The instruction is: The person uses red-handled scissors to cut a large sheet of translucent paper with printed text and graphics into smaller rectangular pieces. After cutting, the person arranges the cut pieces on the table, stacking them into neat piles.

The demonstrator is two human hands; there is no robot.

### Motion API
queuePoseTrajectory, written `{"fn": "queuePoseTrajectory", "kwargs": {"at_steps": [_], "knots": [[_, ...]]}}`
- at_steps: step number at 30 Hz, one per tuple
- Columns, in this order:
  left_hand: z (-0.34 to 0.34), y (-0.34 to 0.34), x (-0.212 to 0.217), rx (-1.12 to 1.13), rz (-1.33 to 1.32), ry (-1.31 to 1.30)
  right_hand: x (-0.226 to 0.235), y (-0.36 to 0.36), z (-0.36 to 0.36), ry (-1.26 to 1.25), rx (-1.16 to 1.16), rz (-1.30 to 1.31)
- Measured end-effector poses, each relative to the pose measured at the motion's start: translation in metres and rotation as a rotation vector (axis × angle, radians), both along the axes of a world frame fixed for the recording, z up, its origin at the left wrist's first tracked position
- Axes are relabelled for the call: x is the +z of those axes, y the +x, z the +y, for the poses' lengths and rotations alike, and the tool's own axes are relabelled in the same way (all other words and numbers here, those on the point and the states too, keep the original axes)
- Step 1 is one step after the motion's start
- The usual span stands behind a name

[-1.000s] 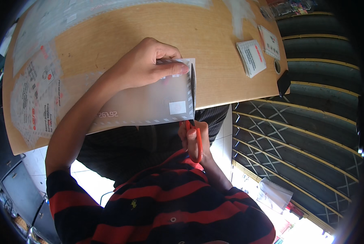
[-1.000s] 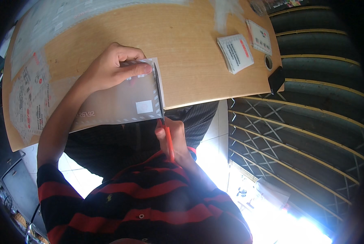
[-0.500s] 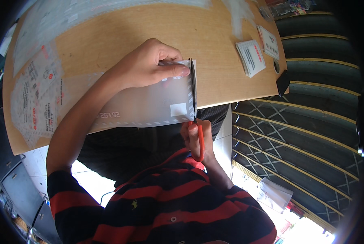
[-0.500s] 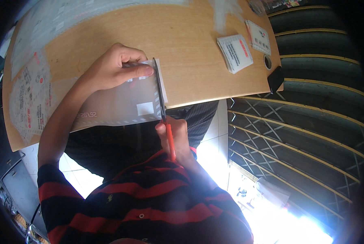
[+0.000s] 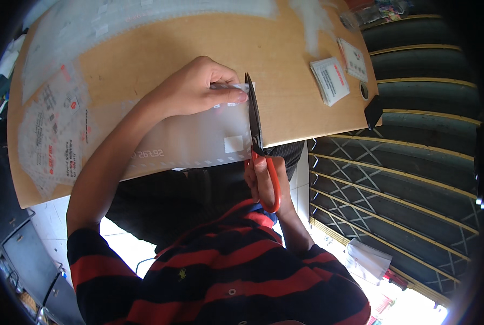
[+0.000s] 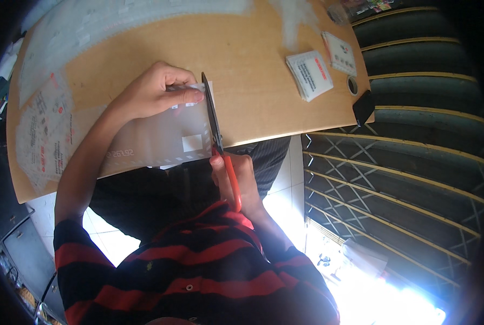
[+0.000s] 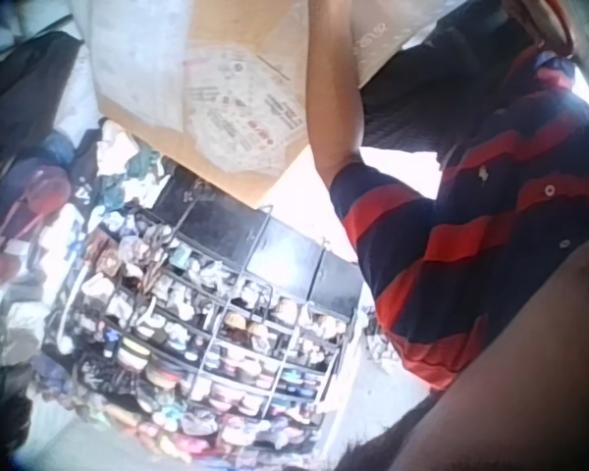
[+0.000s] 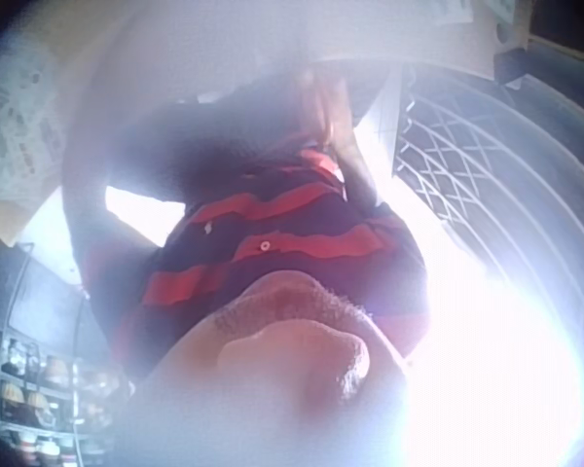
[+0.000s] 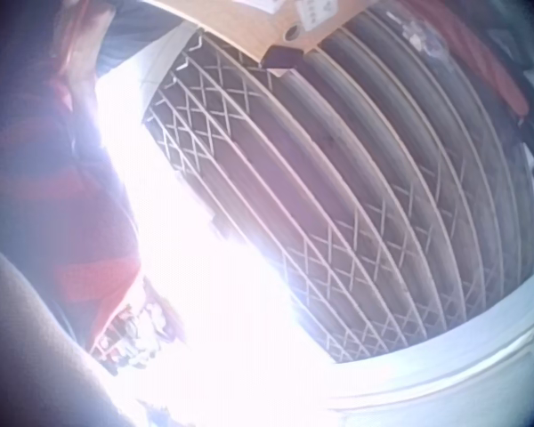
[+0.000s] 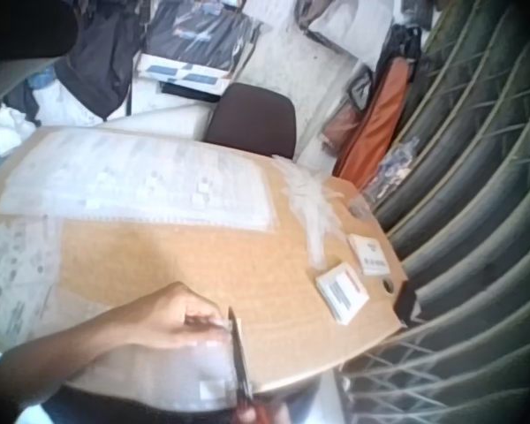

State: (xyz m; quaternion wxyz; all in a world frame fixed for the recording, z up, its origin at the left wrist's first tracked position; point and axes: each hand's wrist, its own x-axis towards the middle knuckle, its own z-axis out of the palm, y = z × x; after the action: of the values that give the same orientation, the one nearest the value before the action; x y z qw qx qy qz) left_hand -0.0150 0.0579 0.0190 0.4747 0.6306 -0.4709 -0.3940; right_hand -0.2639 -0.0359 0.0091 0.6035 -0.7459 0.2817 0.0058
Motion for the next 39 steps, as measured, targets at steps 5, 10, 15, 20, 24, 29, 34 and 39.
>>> {"fn": "queuePoseTrajectory", "kwargs": {"at_steps": [5,10,15,20,24,29,34,39], "knots": [[0.001,0.002,-0.005,0.030,-0.001,-0.033,0.008,0.003,-0.002,-0.023,-0.045,-0.046],[0.003,0.014,-0.007,0.156,-0.080,-0.044,0.031,0.010,-0.021,-0.311,-0.103,0.050],[0.009,0.035,-0.003,0.344,-0.093,-0.029,0.036,0.026,-0.029,-0.697,-0.071,-0.097],[0.007,0.045,-0.012,0.358,-0.073,-0.023,0.020,0.044,-0.028,-0.843,0.032,-0.133],[0.007,0.038,-0.007,0.381,-0.114,-0.025,0.008,0.045,-0.029,-0.882,-0.014,-0.158],[0.006,0.040,-0.011,0.387,-0.095,0.016,-0.007,0.050,-0.033,-0.914,-0.090,-0.318],[0.007,0.041,-0.016,0.352,-0.113,-0.080,0.017,0.079,-0.073,-0.887,-0.281,-0.340],[0.009,0.036,-0.007,0.328,-0.122,-0.059,0.043,0.147,-0.190,-1.174,-0.386,-0.389]]}}
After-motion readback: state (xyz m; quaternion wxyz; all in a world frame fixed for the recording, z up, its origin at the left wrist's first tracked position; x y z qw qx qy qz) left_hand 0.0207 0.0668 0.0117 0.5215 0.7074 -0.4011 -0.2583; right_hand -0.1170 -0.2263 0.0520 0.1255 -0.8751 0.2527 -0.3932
